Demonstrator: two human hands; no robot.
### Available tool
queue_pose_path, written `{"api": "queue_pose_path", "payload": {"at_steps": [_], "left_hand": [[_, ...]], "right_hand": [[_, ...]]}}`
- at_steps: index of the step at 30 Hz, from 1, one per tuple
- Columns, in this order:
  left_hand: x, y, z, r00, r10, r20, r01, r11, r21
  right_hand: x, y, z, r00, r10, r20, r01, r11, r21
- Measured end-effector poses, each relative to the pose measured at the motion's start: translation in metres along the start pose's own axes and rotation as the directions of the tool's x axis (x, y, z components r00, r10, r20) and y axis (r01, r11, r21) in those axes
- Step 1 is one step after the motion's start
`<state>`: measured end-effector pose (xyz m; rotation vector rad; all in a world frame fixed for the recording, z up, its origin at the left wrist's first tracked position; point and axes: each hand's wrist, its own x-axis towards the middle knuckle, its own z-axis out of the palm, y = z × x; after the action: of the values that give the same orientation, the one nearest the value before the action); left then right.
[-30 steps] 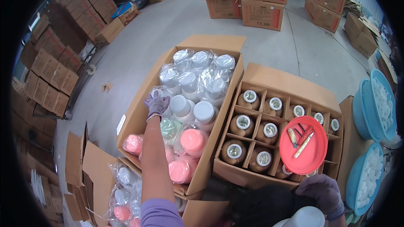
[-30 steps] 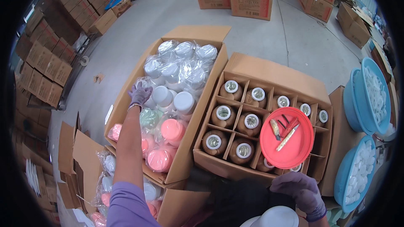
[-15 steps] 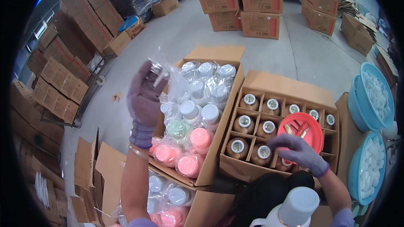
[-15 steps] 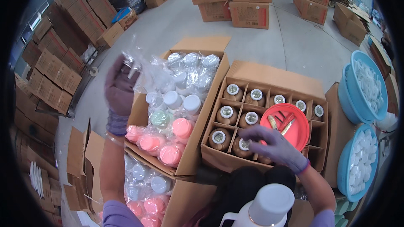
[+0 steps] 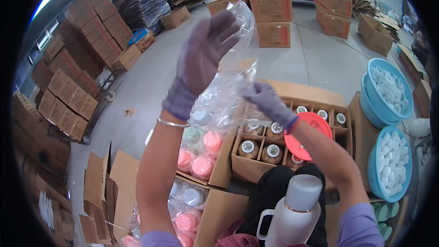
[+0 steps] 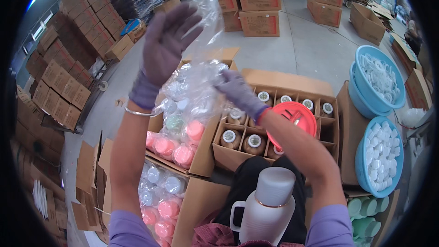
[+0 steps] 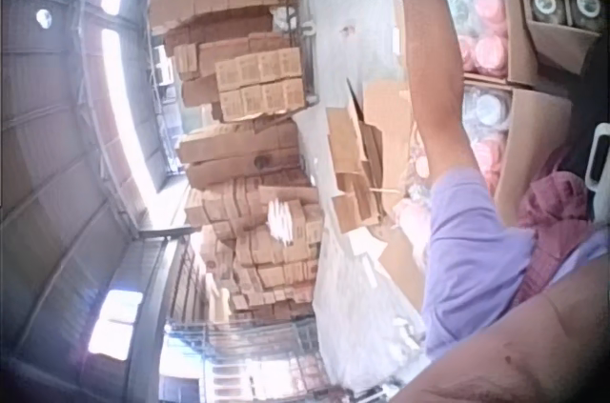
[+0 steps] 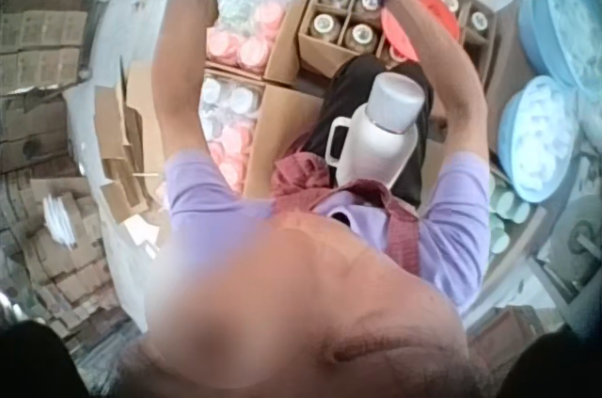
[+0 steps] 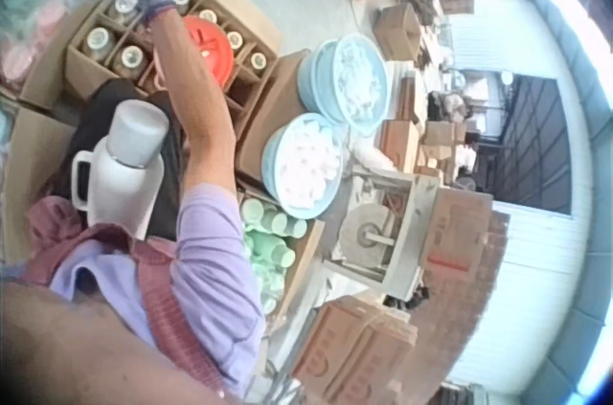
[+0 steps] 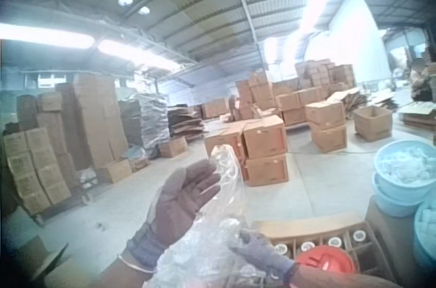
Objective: The person assembles thermos bottles by inserting the inner stainless steel liner into the outer shell, placing a black rubber seal, and screwing on the lid. They then wrap each completed unit in a clear plastic bag and place it into a cardboard box.
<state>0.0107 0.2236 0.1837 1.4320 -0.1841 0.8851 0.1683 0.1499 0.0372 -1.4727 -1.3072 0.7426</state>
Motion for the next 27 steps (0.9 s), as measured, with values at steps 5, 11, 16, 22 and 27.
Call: {"api": "queue_pose_path", "payload": {"at_steps": [5, 11, 16, 22, 27], "left_hand": [[-0.132, -0.104, -0.038, 0.987, -0.143, -0.069, 0.091, 0.152, 0.984], [-0.173, -0.223, -0.045, 0.892, -0.447, -0.067, -0.005, -0.157, 0.988], [-0.206, -0.219, -0.109, 0.917, -0.376, -0.135, 0.051, -0.227, 0.973], [-0.175, -0.151, -0.074, 0.771, -0.518, -0.372, 0.619, 0.747, 0.243], [-0.146, -0.11, -0.04, 0.849, -0.503, -0.159, 0.512, 0.711, 0.482]], "right_hand": [[-0.082, 0.04, -0.08, 0.987, 0.146, -0.073, -0.073, 0.796, 0.601], [-0.161, 0.077, -0.154, 0.96, 0.213, -0.18, -0.179, 0.966, 0.187], [-0.214, 0.107, -0.243, 0.811, 0.216, -0.544, -0.164, 0.976, 0.142], [-0.226, 0.114, -0.255, 0.808, 0.397, -0.436, -0.443, -0.079, -0.893], [-0.191, 0.069, -0.168, 0.948, 0.103, -0.3, -0.199, 0.93, -0.308]]}}
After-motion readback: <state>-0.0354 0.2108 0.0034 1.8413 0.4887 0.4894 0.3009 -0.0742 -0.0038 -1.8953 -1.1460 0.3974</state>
